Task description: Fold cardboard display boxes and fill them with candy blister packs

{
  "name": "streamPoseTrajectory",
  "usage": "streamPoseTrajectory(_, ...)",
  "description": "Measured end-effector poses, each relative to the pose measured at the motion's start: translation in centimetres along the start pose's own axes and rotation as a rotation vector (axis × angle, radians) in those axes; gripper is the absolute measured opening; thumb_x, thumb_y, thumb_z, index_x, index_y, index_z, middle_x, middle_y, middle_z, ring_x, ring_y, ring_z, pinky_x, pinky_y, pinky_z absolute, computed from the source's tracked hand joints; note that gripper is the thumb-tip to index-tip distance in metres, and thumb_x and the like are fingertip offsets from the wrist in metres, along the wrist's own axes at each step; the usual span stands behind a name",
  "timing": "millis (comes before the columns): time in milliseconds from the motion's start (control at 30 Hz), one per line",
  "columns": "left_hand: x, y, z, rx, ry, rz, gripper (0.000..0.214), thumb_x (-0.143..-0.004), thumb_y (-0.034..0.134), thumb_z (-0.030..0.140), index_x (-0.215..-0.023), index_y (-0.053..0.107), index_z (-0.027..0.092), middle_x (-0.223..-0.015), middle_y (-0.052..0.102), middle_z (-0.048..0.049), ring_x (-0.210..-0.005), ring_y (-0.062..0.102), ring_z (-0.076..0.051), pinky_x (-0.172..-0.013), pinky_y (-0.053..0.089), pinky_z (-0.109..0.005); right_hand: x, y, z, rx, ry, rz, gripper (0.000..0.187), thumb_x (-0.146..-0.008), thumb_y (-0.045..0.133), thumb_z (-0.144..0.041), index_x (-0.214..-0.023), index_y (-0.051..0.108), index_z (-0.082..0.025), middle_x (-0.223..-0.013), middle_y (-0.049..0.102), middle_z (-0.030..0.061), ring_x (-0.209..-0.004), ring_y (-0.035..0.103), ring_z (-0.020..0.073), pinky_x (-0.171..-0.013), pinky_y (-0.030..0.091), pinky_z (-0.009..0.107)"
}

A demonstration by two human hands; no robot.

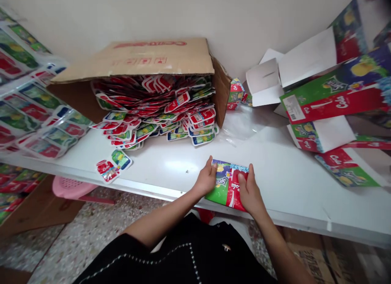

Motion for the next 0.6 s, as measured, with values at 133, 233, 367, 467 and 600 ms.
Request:
streamPoseTrajectory(133,0.7,-0.3,-0.1,0.007,0.029,-0.028,0.067,-0.088,0.041,0.061,-0.138,0.042,0.016,-0.140,0.047,-0.0118,-0.132,0.039,-0.031,-0.111,0.027,-0.045,-0.2,0.1,0.0,0.065,-0.011,0.021,0.085,-0.088,0.026,-0.064,-0.149,0.010,-0.006,-0.152,0.023,0.0192,-0.139,0.024,0.0292,-0.113,0.021,0.044)
streamPoseTrajectory(233,1.8,-0.3,-0.5,0.047,0.030,-0.083,0.069,-0.087,0.040,0.062,-0.141,0.037,0.018,-0.141,0.046,-0.0099,-0.133,0.038,-0.029,-0.111,0.028,-0.044,-0.3,0.1,-0.1,0.080,-0.025,0.035,0.084,-0.088,0.024,-0.063,-0.149,0.012,-0.006,-0.150,0.026,0.0206,-0.137,0.027,0.0310,-0.111,0.024,0.047)
streamPoseTrajectory(367,2.9,-0.1,-1.0,0.038,0.122,-0.054,0.082,-0.083,0.053,0.057,-0.146,0.024,0.013,-0.142,0.044,-0.0134,-0.130,0.042,-0.028,-0.111,0.028,-0.041,-0.3,0.1,-0.4,0.088,-0.043,0.055,0.085,-0.088,0.025,-0.063,-0.148,0.014,-0.005,-0.149,0.027,0.0215,-0.137,0.028,0.0323,-0.110,0.026,0.047)
streamPoseTrajectory(467,3.0,0.3,-1.6,0.129,0.120,-0.046,0.075,-0.086,0.051,0.052,-0.145,0.024,0.015,-0.139,0.048,-0.0120,-0.124,0.049,-0.027,-0.107,0.036,-0.042,-0.5,0.2,0.4,0.022,0.009,0.041,0.086,-0.086,0.029,-0.065,-0.149,0.012,-0.009,-0.148,0.031,0.0194,-0.133,0.036,0.0312,-0.107,0.032,0.046)
streamPoseTrajectory(600,2.6,0.6,-2.1,0.194,0.089,-0.076,0.065,-0.089,0.045,0.048,-0.145,0.027,0.018,-0.135,0.053,-0.0093,-0.117,0.055,-0.026,-0.098,0.045,-0.041,-0.8,1.0,2.4,-0.187,0.048,-0.018,0.084,-0.085,0.034,-0.065,-0.151,0.007,-0.019,-0.140,0.045,0.0148,-0.108,0.061,0.0247,-0.084,0.052,0.038)
Point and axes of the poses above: each hand's wrist, its own x-axis away from the middle knuckle, its own y-axis out of the palm, z = x × y, the point moved 6 cm from there along -x, towards the middle knuckle
